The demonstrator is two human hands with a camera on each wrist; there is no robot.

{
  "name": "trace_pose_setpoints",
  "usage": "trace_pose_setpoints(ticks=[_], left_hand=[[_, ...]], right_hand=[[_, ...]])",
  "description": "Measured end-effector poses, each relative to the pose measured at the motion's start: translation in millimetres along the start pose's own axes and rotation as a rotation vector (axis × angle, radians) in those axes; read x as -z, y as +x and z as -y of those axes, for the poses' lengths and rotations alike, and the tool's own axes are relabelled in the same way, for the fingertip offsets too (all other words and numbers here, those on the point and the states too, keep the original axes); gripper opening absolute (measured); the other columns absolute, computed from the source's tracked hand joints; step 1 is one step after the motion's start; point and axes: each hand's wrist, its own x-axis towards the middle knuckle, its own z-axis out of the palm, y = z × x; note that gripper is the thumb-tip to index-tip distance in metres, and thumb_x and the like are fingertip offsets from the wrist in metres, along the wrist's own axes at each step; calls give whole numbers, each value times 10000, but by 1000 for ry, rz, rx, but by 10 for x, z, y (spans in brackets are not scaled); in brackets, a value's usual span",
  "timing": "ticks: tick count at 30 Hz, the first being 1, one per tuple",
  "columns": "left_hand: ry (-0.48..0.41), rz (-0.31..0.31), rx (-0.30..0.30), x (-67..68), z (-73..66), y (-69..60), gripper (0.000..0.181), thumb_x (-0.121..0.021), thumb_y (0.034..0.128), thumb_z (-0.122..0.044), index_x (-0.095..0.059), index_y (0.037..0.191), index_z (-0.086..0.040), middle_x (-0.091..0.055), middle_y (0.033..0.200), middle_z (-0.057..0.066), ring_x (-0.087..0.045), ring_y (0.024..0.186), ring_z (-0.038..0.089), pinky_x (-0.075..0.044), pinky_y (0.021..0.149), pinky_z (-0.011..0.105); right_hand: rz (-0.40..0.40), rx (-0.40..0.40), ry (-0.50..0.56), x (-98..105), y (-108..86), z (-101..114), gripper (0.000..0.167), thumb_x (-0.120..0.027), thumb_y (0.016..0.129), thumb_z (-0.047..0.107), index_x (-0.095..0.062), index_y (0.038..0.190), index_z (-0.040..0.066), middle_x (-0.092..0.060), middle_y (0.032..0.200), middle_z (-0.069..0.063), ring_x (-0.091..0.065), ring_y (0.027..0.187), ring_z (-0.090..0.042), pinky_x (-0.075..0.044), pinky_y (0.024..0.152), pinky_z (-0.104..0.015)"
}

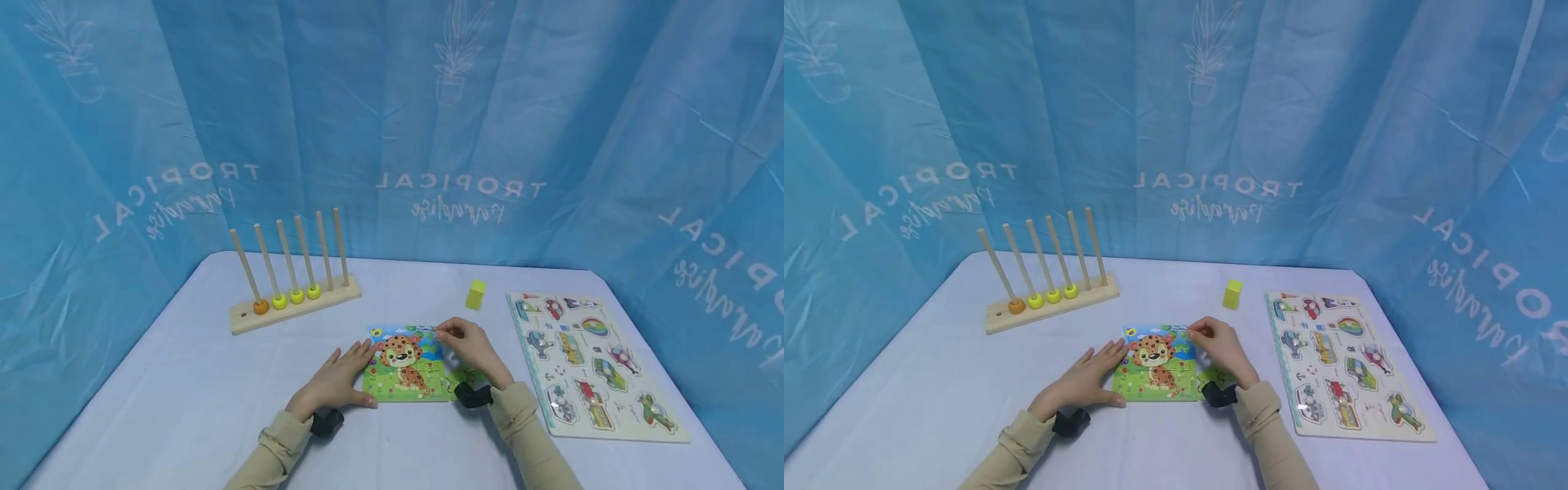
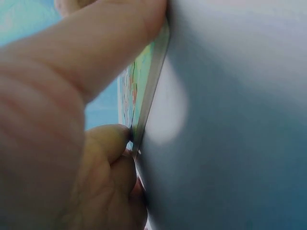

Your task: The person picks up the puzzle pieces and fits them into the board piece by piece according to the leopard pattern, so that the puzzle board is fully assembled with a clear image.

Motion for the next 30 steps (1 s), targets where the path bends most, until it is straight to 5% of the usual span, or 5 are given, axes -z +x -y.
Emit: trace_pose_setpoints(ticks=[7,15,19,24,30], left_hand=[[-10,3,13,14,-17,-13,1031,-798,750,-438,-251,1533,-50,-193,1614,157,-143,1501,365,-67,1212,601],[1,3,16,-10,-6,6,1033,-792,749,-453,-249,1536,-60,-193,1615,152,-142,1502,361,-74,1212,599],[-9,-2,12,-17,2,4,1027,-798,748,-438,-257,1532,-53,-197,1613,159,-148,1499,369,-74,1209,607],[-17,4,-9,-51,-5,17,1019,-794,757,-433,-258,1529,-41,-197,1611,170,-148,1498,376,-80,1203,619],[-4,-3,7,-31,10,22,1025,-794,752,-445,-256,1533,-56,-200,1614,154,-150,1500,365,-79,1210,604]], right_hand=[[-98,-71,-34,425,-272,-297,225,-625,948,166,-651,1125,30,-684,1112,-147,-633,1022,-286,-518,829,-351],[51,-20,-128,503,-450,-432,553,-735,800,-17,-558,1319,48,-615,1258,-158,-563,1156,-346,-508,852,-402],[107,0,-198,510,-375,-364,629,-751,749,-59,-553,1335,51,-613,1231,-156,-571,1089,-316,-513,821,-384],[124,-124,-263,548,-352,-261,566,-778,724,-17,-613,1260,61,-623,1130,-164,-558,920,-252,-500,726,-356],[125,-192,-172,657,-363,-264,342,-755,788,39,-651,1114,21,-586,848,-86,-502,690,-180,-420,565,-288]])
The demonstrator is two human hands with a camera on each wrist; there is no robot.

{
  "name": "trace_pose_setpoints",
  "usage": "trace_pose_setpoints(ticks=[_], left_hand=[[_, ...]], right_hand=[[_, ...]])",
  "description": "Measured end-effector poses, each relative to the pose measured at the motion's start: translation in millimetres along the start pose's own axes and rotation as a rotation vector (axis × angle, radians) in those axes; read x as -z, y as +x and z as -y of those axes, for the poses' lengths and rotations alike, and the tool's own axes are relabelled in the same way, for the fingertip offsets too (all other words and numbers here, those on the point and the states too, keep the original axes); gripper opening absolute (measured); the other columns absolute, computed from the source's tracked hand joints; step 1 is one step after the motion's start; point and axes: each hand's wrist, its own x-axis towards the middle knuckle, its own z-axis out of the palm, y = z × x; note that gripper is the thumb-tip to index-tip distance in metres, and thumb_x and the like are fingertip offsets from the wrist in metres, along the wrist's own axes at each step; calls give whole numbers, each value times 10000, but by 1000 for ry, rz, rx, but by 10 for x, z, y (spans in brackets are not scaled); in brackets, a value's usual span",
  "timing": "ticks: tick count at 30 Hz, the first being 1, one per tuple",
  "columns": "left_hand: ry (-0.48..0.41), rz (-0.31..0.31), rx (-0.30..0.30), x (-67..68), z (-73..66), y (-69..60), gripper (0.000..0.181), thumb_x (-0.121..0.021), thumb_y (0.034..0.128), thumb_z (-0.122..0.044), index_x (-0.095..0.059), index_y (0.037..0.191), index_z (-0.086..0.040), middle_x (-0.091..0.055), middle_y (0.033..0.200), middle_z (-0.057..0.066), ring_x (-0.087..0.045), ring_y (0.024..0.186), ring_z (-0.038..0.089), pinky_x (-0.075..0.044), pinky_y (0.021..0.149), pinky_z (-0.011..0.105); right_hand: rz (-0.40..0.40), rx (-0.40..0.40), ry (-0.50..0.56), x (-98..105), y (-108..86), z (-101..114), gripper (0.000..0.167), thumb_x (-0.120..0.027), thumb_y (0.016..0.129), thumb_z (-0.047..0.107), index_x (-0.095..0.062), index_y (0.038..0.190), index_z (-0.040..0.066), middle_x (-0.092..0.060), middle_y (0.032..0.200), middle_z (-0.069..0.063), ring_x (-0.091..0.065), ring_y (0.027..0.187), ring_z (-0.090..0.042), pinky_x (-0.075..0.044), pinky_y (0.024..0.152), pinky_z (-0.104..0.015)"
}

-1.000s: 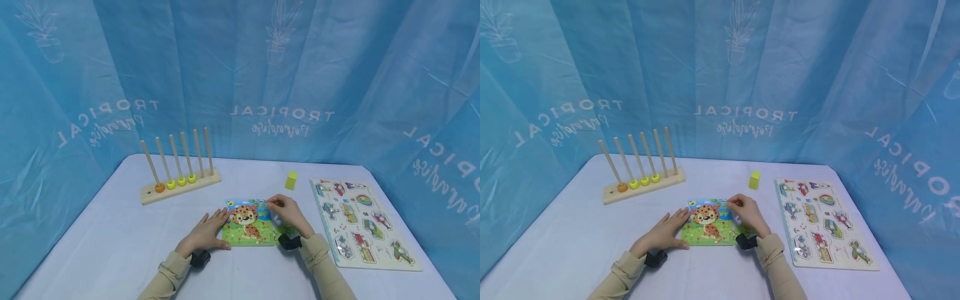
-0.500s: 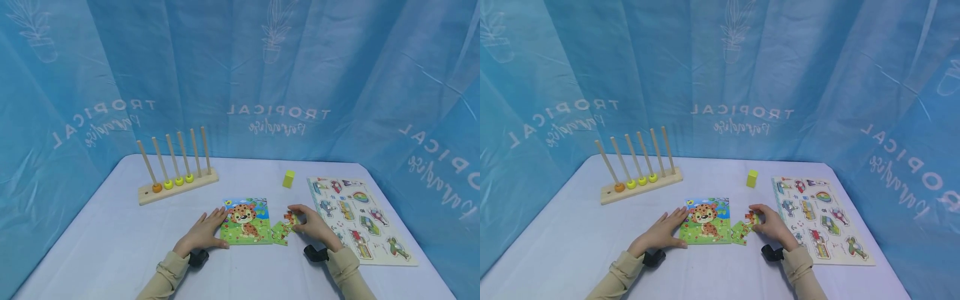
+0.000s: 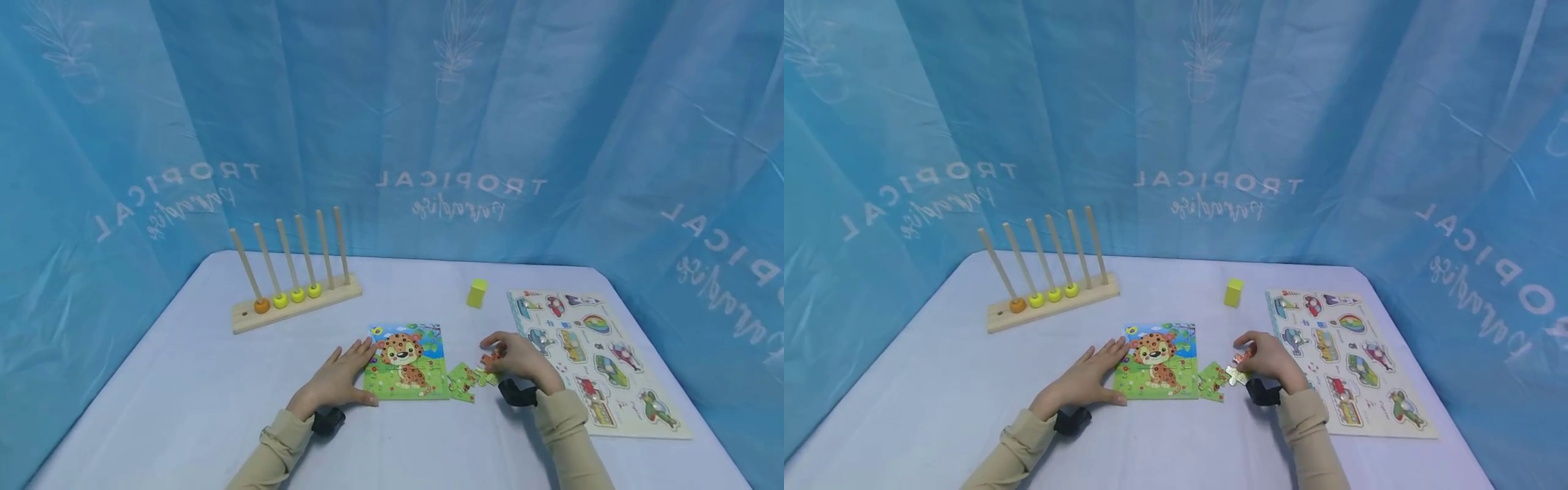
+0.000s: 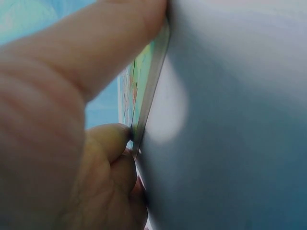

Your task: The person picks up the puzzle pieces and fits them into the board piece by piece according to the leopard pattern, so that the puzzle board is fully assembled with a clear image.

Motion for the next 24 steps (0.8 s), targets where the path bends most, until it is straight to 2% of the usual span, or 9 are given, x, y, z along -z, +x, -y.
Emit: trace_pose_setpoints(ticks=[4,8,13,18,24], left_hand=[[-3,0,10,12,2,3,1023,-794,751,-448,-259,1534,-67,-202,1616,140,-147,1504,350,-74,1218,585],[3,0,9,17,-5,-7,1028,-794,750,-449,-254,1535,-62,-199,1615,147,-147,1504,353,-78,1216,592],[-1,-7,9,27,-17,-15,1029,-801,745,-433,-255,1535,-62,-201,1614,150,-147,1503,355,-77,1215,594],[4,-4,14,19,-16,-14,1021,-803,747,-426,-259,1535,-72,-199,1616,143,-146,1505,349,-77,1217,589],[-4,-1,7,8,-14,-6,1026,-802,745,-432,-258,1534,-64,-201,1614,152,-149,1502,359,-75,1214,596]], right_hand=[[-14,-10,78,120,-24,-24,235,-673,873,65,-645,1094,-10,-588,830,-72,-515,692,-166,-441,586,-285],[-37,6,143,209,-36,3,248,-597,925,53,-608,1140,-69,-600,824,-69,-507,692,-170,-455,593,-291],[-95,-14,208,216,-16,64,265,-615,929,70,-598,1151,-74,-617,844,-46,-527,711,-196,-456,564,-289],[-130,-24,309,76,40,107,310,-673,904,113,-603,1157,-53,-655,846,4,-559,707,-165,-446,553,-279],[-66,-18,514,-274,88,244,399,-661,916,104,-545,1244,-91,-714,865,38,-648,744,-57,-537,658,-245]])
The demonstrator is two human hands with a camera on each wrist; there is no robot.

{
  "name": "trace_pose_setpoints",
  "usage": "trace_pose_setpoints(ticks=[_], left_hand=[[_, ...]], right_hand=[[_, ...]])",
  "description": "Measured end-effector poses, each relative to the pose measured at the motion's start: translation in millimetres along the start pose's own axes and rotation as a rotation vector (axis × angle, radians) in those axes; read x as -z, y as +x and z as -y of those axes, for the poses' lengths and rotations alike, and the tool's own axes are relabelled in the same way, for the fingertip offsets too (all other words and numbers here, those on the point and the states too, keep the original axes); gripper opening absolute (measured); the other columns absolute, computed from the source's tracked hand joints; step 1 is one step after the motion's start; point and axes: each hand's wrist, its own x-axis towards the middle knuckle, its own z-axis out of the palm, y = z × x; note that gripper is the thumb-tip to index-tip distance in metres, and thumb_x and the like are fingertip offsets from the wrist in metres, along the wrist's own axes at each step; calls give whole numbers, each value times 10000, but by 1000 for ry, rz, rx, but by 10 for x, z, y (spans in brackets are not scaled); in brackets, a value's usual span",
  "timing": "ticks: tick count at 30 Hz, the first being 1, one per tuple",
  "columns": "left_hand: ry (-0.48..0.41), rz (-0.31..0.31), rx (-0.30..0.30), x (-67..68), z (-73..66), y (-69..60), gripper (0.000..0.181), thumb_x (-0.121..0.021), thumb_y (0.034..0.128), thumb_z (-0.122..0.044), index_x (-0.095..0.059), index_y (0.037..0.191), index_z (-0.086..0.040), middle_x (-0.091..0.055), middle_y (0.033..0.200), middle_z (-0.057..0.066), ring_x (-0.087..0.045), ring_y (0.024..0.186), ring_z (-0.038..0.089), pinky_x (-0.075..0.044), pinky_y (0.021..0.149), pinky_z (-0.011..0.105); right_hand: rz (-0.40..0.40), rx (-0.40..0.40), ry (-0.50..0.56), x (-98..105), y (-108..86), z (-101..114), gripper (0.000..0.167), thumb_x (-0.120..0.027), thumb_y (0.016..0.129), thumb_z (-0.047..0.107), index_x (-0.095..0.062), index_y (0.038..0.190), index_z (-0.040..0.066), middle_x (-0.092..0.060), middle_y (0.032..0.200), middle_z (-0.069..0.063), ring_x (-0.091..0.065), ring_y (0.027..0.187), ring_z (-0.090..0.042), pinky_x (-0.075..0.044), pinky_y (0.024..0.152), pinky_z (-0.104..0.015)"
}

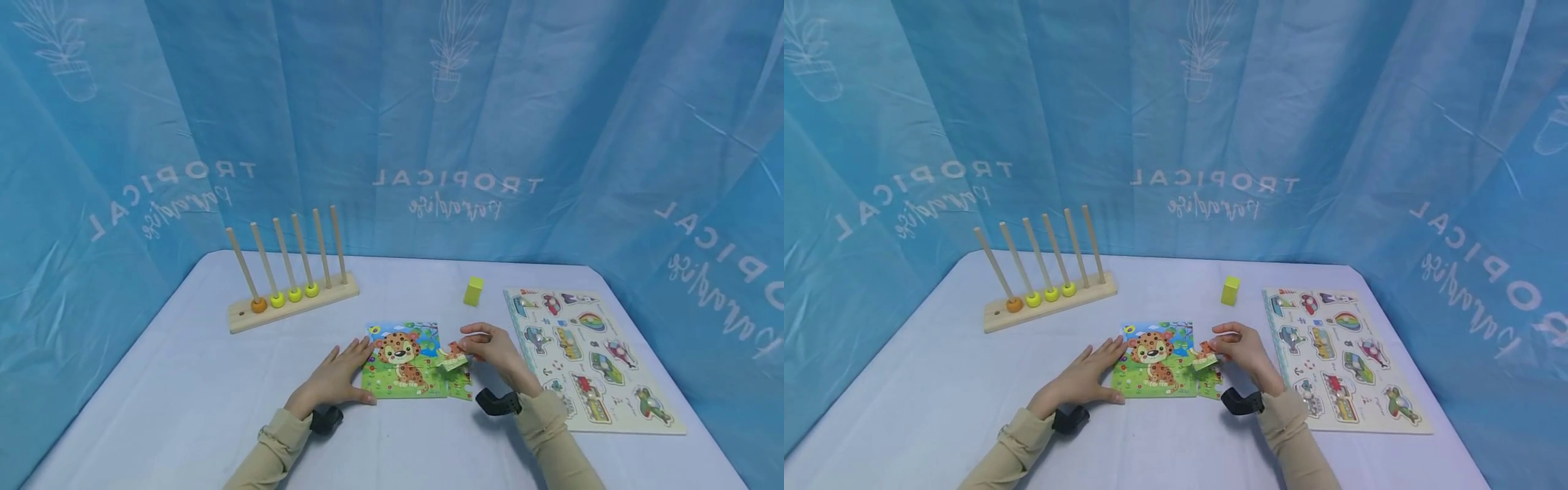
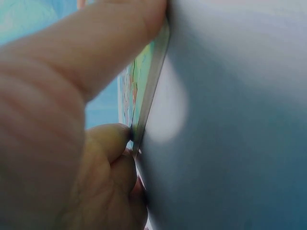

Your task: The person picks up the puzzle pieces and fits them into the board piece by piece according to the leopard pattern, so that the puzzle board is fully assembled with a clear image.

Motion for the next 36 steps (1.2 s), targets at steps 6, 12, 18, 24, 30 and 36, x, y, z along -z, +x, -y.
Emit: trace_pose_setpoints(ticks=[6,12,18,24,30,36], left_hand=[[2,-2,-16,0,26,-2,1026,-790,756,-443,-245,1538,-64,-194,1615,154,-144,1502,362,-76,1209,606],[1,4,-5,-3,20,2,1026,-793,754,-444,-248,1538,-71,-194,1617,145,-143,1504,353,-75,1214,595],[-4,7,13,-3,7,6,1016,-790,758,-447,-255,1536,-72,-195,1617,142,-141,1507,345,-74,1221,579],[-4,8,9,4,3,-2,1023,-790,755,-454,-254,1535,-66,-198,1616,144,-145,1505,351,-77,1218,587],[8,5,0,3,20,4,1023,-786,754,-463,-259,1533,-62,-206,1614,145,-154,1501,359,-88,1213,595],[5,3,-8,-7,35,11,1025,-787,756,-460,-253,1535,-64,-198,1615,150,-146,1503,356,-82,1212,599]], right_hand=[[26,-29,151,-409,-7,-22,374,-634,918,37,-536,1250,-105,-703,851,18,-665,735,-58,-591,713,-235],[73,115,26,-711,-85,-77,314,-652,886,-5,-595,1187,-78,-674,958,-152,-687,771,-139,-609,715,-294],[35,286,-345,-854,-121,-93,204,-687,879,62,-696,1081,85,-709,930,-60,-611,714,-81,-510,587,-214],[-15,341,-469,-885,-134,-73,158,-733,845,97,-717,1001,116,-682,879,8,-468,632,-44,-406,541,-187],[-20,387,-525,-908,-130,-103,199,-772,822,163,-697,1005,137,-604,861,30,-453,644,-39,-400,550,-187],[11,361,-498,-873,-118,-96,198,-762,833,164,-690,1017,141,-590,836,33,-450,628,-52,-394,541,-194]])
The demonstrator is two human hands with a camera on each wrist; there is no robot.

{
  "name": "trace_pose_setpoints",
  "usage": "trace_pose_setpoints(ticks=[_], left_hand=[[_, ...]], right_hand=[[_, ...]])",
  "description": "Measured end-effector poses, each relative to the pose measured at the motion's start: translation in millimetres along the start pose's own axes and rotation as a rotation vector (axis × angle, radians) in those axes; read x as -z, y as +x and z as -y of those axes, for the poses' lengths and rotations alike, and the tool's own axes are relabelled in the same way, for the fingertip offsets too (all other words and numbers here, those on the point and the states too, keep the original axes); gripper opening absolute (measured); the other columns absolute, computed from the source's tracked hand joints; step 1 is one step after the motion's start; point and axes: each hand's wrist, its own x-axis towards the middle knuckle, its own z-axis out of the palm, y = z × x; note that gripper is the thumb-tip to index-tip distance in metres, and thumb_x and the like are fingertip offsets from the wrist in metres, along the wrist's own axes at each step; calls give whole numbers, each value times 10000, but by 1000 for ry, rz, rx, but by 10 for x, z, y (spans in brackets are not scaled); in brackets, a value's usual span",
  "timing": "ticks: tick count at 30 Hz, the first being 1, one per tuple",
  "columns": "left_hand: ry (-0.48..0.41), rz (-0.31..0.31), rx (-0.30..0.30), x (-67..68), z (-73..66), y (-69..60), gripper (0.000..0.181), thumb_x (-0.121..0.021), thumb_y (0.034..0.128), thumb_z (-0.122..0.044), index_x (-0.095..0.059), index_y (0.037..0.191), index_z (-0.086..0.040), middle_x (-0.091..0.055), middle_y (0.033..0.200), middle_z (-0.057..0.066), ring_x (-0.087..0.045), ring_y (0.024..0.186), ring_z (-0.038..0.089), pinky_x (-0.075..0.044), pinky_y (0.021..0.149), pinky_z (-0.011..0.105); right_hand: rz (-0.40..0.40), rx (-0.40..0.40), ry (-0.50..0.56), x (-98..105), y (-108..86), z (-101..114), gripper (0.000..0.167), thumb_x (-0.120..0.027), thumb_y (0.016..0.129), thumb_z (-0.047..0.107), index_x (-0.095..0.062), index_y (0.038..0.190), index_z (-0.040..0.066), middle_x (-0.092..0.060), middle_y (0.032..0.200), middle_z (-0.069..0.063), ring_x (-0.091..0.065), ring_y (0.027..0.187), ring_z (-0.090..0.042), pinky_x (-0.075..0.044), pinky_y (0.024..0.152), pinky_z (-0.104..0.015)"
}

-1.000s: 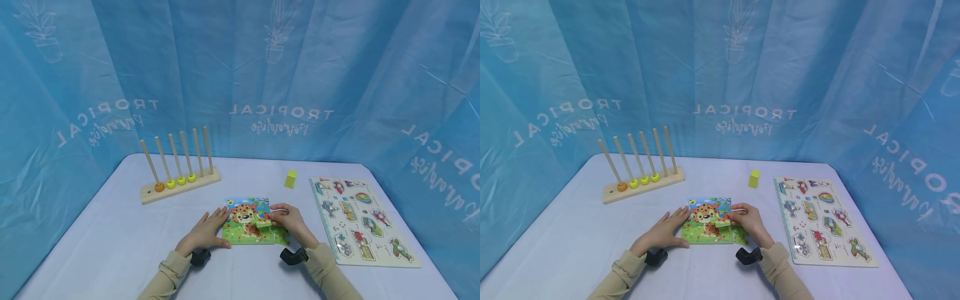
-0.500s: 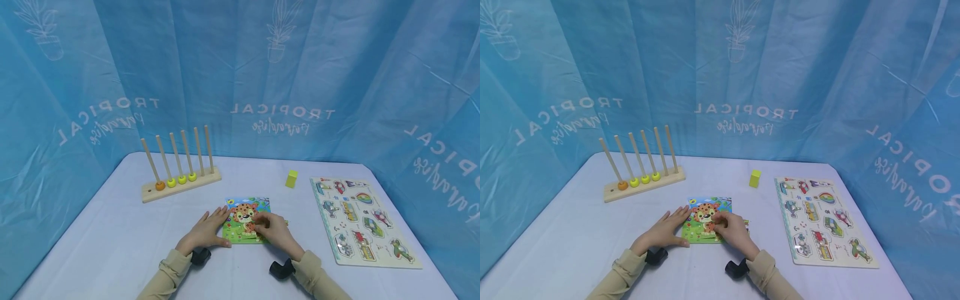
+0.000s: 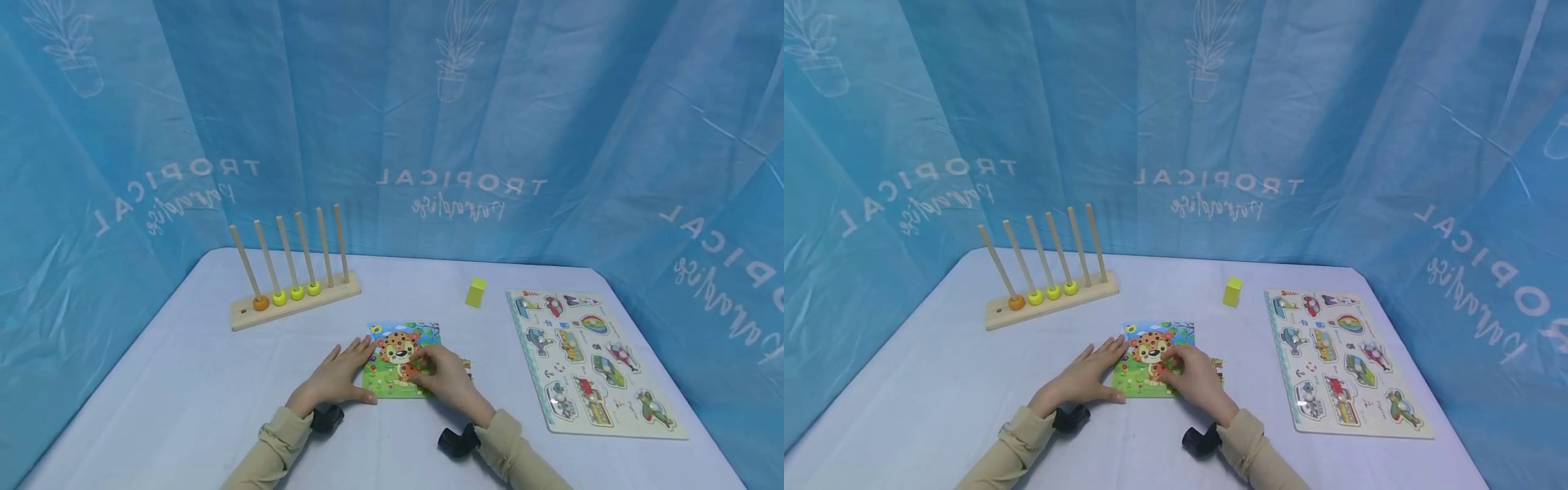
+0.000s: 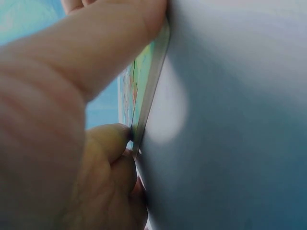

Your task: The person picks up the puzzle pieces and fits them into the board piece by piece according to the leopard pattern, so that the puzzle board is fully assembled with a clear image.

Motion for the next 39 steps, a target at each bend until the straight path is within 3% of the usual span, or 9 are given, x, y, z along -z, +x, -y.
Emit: trace_pose_setpoints(ticks=[4,10,12,18,23,27,32,35,39], left_hand=[[-3,4,-1,-14,-4,-8,1025,-789,754,-453,-253,1534,-59,-198,1615,151,-147,1502,356,-85,1212,597],[11,8,-8,-12,-7,-22,1025,-781,752,-475,-258,1535,-68,-206,1613,151,-159,1499,360,-99,1211,597],[21,8,-7,-7,-4,-30,1023,-778,752,-478,-260,1536,-73,-207,1613,149,-161,1500,358,-100,1211,596],[14,8,-2,-2,0,-34,1024,-775,757,-478,-249,1540,-78,-196,1616,149,-150,1502,357,-91,1211,600],[10,2,-7,-3,1,-13,1027,-774,758,-478,-246,1539,-71,-195,1614,158,-149,1501,364,-91,1208,606],[8,4,-9,-4,0,-7,1024,-775,761,-471,-246,1538,-64,-196,1613,161,-150,1500,367,-94,1205,610],[3,6,-11,3,-6,-10,1021,-778,763,-462,-248,1536,-57,-197,1613,161,-151,1499,368,-92,1204,612],[6,6,-10,11,-10,-12,1021,-778,763,-460,-247,1536,-56,-197,1613,161,-151,1499,368,-92,1205,611],[8,4,-5,23,-17,-13,1019,-780,763,-458,-248,1537,-62,-196,1614,157,-148,1501,363,-89,1208,605]], right_hand=[[39,-48,111,211,28,-107,207,-703,885,151,-679,1079,81,-623,840,-10,-508,632,-67,-446,540,-207],[7,-144,72,652,17,-400,234,-682,894,124,-670,1124,79,-657,911,-23,-583,796,-112,-468,648,-235],[34,-151,58,743,-11,-482,282,-698,880,111,-655,1155,65,-655,946,-43,-580,824,-121,-457,669,-230],[204,-36,32,814,-56,-547,627,-806,777,139,-532,1328,17,-615,1100,-120,-545,936,-187,-472,762,-254],[260,-1,-11,766,-49,-498,775,-841,728,131,-470,1403,46,-580,1175,-118,-523,973,-191,-480,788,-267],[246,-60,-49,754,-47,-492,647,-818,754,121,-557,1345,99,-600,1139,-95,-493,877,-170,-449,718,-268],[202,-159,-58,789,-45,-498,300,-765,814,139,-692,1104,156,-653,1014,-33,-498,822,-153,-428,718,-272],[168,-194,-19,824,-35,-489,146,-731,842,125,-686,981,136,-651,886,-8,-514,762,-153,-429,654,-253],[105,-222,45,855,-24,-466,98,-697,860,103,-621,920,89,-624,792,-6,-519,675,-144,-406,561,-230]])
